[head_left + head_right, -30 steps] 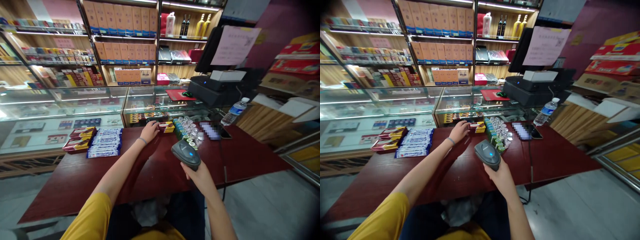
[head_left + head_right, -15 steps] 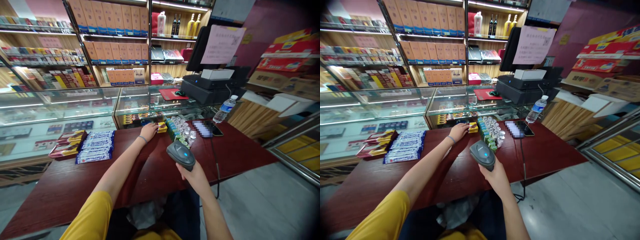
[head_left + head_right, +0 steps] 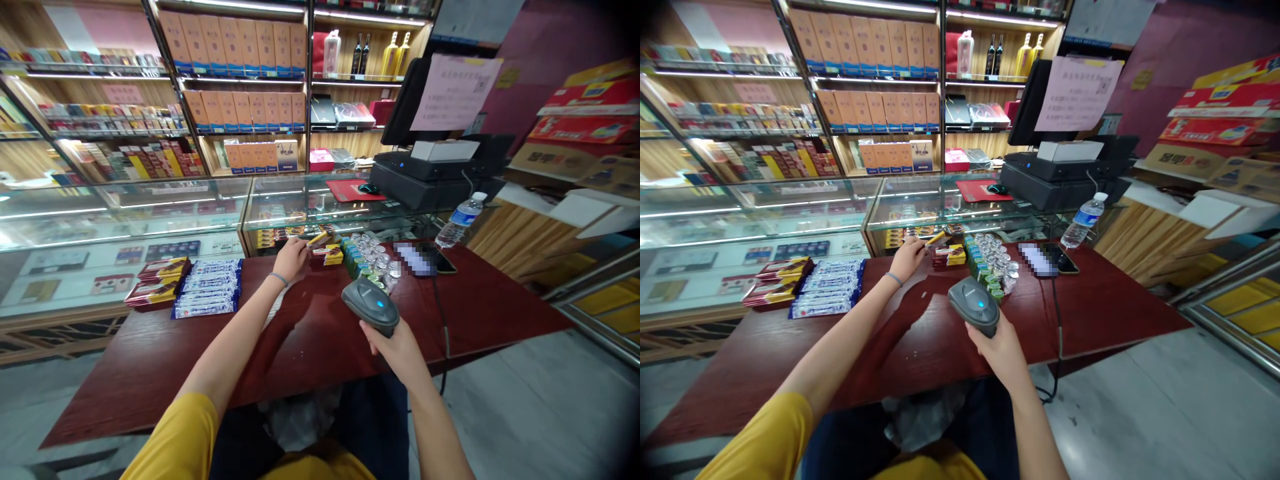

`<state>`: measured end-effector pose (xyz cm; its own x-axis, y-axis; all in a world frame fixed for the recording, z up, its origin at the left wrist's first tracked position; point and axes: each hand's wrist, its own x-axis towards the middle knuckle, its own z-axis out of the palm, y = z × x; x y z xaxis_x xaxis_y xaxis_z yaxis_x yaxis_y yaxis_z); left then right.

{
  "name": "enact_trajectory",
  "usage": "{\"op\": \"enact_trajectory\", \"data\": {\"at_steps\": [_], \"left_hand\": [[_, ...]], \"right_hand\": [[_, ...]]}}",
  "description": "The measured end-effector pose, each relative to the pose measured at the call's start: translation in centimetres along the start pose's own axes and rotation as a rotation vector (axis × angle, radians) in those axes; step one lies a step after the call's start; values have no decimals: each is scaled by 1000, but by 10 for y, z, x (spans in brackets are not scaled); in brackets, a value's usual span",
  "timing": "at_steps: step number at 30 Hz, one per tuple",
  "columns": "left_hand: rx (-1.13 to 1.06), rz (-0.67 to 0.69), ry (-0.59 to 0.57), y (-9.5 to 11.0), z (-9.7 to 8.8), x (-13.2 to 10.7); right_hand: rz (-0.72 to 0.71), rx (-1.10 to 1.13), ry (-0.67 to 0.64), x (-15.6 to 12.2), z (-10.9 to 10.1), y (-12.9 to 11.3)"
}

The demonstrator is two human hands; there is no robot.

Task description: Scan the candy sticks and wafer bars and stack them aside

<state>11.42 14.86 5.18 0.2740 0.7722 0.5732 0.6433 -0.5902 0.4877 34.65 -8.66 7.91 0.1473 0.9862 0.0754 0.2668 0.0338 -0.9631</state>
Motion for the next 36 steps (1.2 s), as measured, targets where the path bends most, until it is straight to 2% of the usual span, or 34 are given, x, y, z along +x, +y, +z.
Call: {"op": "enact_trajectory", "data": {"at_steps": [5, 9, 14, 18, 25, 36], "left_hand": [[-402, -218, 230, -6, -27, -31], [-814, -387, 341, -5, -45, -60], [-1092, -542, 471, -7, -60, -92], [-1166, -604, 543, -13, -61, -108], [-1212, -678, 604, -22, -48, -116], [-1181, -635, 571, -20, -45, -118]], "right_hand": [[-11, -1, -4, 0, 8, 0], [-18, -12, -18, 0, 19, 0], [-2, 7, -42, 1, 37, 0], [-2, 2, -68, -1, 53, -1], [-14, -66, -133, -4, 65, 1], [-29, -96, -113, -5, 65, 4]]}}
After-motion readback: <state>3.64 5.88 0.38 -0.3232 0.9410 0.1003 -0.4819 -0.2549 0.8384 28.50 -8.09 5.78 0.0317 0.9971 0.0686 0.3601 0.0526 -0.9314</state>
